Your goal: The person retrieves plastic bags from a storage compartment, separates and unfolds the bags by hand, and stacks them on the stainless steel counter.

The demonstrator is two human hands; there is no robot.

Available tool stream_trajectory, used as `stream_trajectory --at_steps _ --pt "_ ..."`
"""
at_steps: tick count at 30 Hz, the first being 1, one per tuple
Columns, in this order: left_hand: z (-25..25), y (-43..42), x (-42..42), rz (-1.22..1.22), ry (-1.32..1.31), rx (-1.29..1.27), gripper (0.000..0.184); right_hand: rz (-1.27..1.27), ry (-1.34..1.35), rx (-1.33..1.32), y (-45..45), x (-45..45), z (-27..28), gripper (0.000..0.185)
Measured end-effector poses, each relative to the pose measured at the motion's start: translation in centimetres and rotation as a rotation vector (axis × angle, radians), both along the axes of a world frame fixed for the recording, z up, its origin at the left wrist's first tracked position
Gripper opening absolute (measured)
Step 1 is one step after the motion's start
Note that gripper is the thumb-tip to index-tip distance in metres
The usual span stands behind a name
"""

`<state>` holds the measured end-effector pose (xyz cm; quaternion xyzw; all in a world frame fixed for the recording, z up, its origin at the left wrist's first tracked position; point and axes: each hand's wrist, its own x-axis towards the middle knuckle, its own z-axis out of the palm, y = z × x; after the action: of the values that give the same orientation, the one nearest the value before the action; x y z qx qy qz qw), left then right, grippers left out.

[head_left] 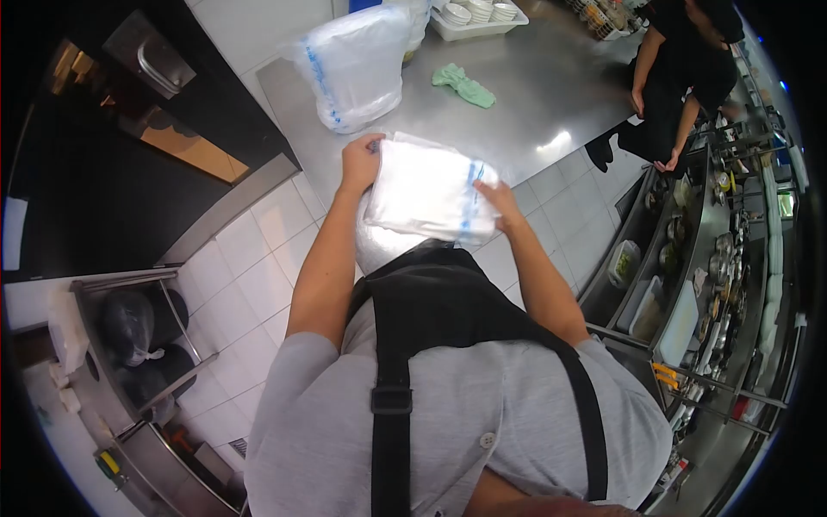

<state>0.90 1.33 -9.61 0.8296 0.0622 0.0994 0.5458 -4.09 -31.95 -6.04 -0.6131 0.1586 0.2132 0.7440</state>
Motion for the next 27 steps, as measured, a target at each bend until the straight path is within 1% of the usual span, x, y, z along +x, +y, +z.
stream_trajectory --at_steps 1,4,6,7,10,13,16,18,21,22,25,26,27 --pt "1.1 0.5 -0.4 0.001 0.071 0.029 0.03 -0.003 -0.039 0.0 -0.3 1.1 -0.4 0.04" --pt "-0.1 1.8 0.9 0.066 0.254 -0.751 0.031 -0.013 -0.139 0.011 -0.5 3.9 -1.8 0.041" --pt "0.1 1.5 0.7 0.043 0.206 -0.581 0.037 -0.018 -0.195 0.03 -0.3 5.7 -2.6 0.042" --pt "0.8 1.0 0.2 0.035 0.186 -0.496 0.04 0.001 -0.191 -0.004 0.1 6.7 -2.3 0.04" --pt "4.0 -0.9 -2.5 0.039 0.042 -0.109 0.05 0.072 -0.17 -0.08 0.7 8.9 -1.8 0.037" --pt "3.2 -2.3 -3.2 0.194 -0.055 -0.088 0.053 0.174 -0.185 -0.106 1.3 11.4 -1.2 0.039" --pt "1.9 -3.2 -4.1 0.32 -0.166 0.078 0.048 0.27 -0.234 -0.128 2.1 13.0 -1.0 0.044" --pt "2.1 -3.4 -4.7 0.358 -0.146 0.045 0.046 0.322 -0.255 -0.174 2.0 14.2 -1.0 0.049" --pt "2.1 -3.9 -5.7 0.401 -0.105 0.036 0.042 0.276 -0.384 -0.183 1.5 15.0 -2.5 0.057" --pt "2.6 -4.3 -6.2 0.416 -0.11 0.052 0.041 0.238 -0.372 -0.368 1.5 14.1 0.0 0.066" --pt "2.0 -5.2 -6.5 0.454 -0.158 0.072 0.039 0.157 -0.713 -0.673 1.0 11.8 2.3 0.069" --pt "1.7 -5.2 -6.7 0.461 -0.178 0.077 0.038 0.22 -0.745 -0.6 1.0 11.0 2.5 0.059" --pt "1.8 -5.4 -6.8 0.46 -0.177 0.087 0.038 0.307 -0.831 -0.661 0.7 10.7 1.7 0.055"
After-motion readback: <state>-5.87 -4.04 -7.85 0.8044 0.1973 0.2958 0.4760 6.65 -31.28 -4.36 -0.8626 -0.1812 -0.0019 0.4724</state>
